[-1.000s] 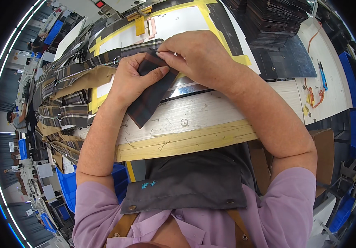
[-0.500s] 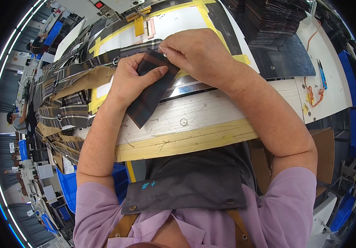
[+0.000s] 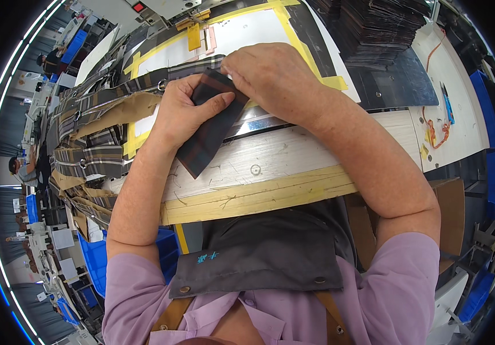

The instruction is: The person sews fabric straps or leather panels using an industrial sewing machine, then trims the workpiece with scissors.

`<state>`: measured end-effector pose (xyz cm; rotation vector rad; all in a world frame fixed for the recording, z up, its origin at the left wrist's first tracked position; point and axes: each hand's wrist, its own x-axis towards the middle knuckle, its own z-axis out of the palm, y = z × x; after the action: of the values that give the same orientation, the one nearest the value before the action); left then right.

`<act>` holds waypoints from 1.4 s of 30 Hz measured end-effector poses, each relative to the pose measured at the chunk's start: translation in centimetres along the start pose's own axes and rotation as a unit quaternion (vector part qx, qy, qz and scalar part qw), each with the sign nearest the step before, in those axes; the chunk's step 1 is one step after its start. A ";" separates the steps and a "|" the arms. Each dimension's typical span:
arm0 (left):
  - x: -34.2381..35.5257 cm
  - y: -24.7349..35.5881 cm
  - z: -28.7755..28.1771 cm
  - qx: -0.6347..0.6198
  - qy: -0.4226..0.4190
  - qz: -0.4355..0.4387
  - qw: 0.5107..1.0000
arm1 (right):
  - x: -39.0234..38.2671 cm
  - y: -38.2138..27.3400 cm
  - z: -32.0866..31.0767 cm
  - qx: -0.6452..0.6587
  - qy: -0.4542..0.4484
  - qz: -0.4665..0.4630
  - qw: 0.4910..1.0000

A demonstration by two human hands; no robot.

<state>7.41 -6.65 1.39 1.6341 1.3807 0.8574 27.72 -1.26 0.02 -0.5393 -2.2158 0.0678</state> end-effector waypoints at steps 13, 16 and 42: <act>0.2 -0.2 -0.1 0.057 -0.007 0.029 0.998 | -0.1 -0.1 0.2 0.043 -0.012 0.023 0.999; 0.1 -0.3 -0.2 0.036 -0.001 0.062 0.997 | -0.1 0.3 0.2 0.021 -0.002 0.019 1.000; 0.0 -0.1 0.2 0.098 -0.009 0.064 0.993 | 0.1 0.3 0.0 0.040 -0.020 0.043 0.998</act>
<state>7.53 -6.65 1.17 1.8933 1.3965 0.7979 27.76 -0.94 0.04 -0.5925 -2.2171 0.2127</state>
